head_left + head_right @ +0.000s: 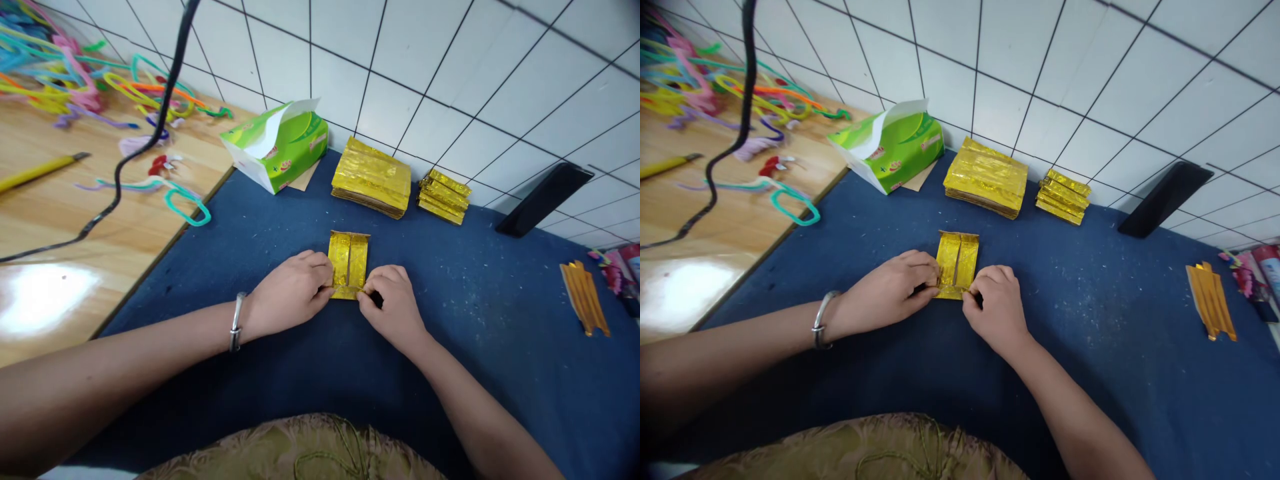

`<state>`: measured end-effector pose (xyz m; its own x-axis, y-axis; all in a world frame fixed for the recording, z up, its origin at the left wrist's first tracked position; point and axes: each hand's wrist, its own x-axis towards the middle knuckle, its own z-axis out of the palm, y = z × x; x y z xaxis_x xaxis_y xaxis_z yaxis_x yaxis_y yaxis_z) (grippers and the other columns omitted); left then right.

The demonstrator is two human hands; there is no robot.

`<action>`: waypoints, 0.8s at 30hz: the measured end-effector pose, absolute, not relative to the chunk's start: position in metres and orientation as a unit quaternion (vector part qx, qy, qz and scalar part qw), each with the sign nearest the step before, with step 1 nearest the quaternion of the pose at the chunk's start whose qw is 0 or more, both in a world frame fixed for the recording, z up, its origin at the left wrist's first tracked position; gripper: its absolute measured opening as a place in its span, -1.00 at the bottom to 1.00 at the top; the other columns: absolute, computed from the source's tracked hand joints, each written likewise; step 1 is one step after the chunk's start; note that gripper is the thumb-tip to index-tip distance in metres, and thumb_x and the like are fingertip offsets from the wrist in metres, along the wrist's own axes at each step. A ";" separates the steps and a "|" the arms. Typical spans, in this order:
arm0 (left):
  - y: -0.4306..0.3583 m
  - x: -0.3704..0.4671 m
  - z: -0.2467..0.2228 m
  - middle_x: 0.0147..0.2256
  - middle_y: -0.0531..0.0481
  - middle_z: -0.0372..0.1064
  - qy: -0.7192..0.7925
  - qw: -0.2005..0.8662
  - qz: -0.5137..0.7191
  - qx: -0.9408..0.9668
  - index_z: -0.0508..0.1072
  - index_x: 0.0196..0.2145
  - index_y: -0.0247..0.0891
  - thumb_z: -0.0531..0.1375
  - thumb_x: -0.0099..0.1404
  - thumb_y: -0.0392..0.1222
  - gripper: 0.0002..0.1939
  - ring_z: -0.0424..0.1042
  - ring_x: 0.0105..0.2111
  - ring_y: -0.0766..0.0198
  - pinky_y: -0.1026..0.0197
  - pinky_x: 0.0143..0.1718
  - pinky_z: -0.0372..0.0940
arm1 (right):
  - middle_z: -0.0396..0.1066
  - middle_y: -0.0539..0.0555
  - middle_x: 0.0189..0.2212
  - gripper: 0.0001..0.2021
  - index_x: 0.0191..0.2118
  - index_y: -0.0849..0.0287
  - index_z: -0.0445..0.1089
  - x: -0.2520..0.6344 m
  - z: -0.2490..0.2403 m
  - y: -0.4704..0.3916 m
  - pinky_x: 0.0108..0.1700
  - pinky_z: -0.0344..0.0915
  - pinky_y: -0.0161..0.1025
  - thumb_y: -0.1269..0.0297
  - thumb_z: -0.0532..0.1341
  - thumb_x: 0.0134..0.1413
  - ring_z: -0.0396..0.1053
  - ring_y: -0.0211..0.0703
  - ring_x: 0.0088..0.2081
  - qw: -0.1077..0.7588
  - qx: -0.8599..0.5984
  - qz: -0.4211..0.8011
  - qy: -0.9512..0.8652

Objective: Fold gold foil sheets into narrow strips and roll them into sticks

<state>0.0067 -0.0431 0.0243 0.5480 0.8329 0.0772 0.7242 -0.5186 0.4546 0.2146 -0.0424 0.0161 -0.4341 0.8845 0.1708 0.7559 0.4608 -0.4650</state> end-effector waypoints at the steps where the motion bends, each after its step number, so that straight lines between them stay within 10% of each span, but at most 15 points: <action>1: -0.043 0.007 0.024 -0.35 -0.07 0.29 0.452 0.187 0.141 0.861 0.34 -0.44 -0.32 0.05 0.22 -0.29 -0.87 0.28 -0.25 0.22 0.11 -0.13 0.21 | 0.32 0.04 -0.40 -0.88 -0.53 0.15 0.24 0.214 0.016 -0.042 -0.17 0.15 -0.12 0.38 0.19 -0.06 0.22 -0.09 -0.22 0.195 -0.496 0.162 -0.831; 24: -0.042 0.000 0.034 -0.17 -0.03 0.28 0.338 0.133 0.094 0.927 0.35 -0.07 -0.17 0.00 0.27 -0.41 -0.67 0.26 -0.20 0.24 0.18 -0.16 0.19 | 0.34 0.01 -0.27 -0.91 -0.35 0.11 0.28 0.226 0.020 -0.033 -0.06 0.15 -0.10 0.34 0.22 -0.02 0.23 -0.11 -0.15 0.179 -0.475 0.230 -0.830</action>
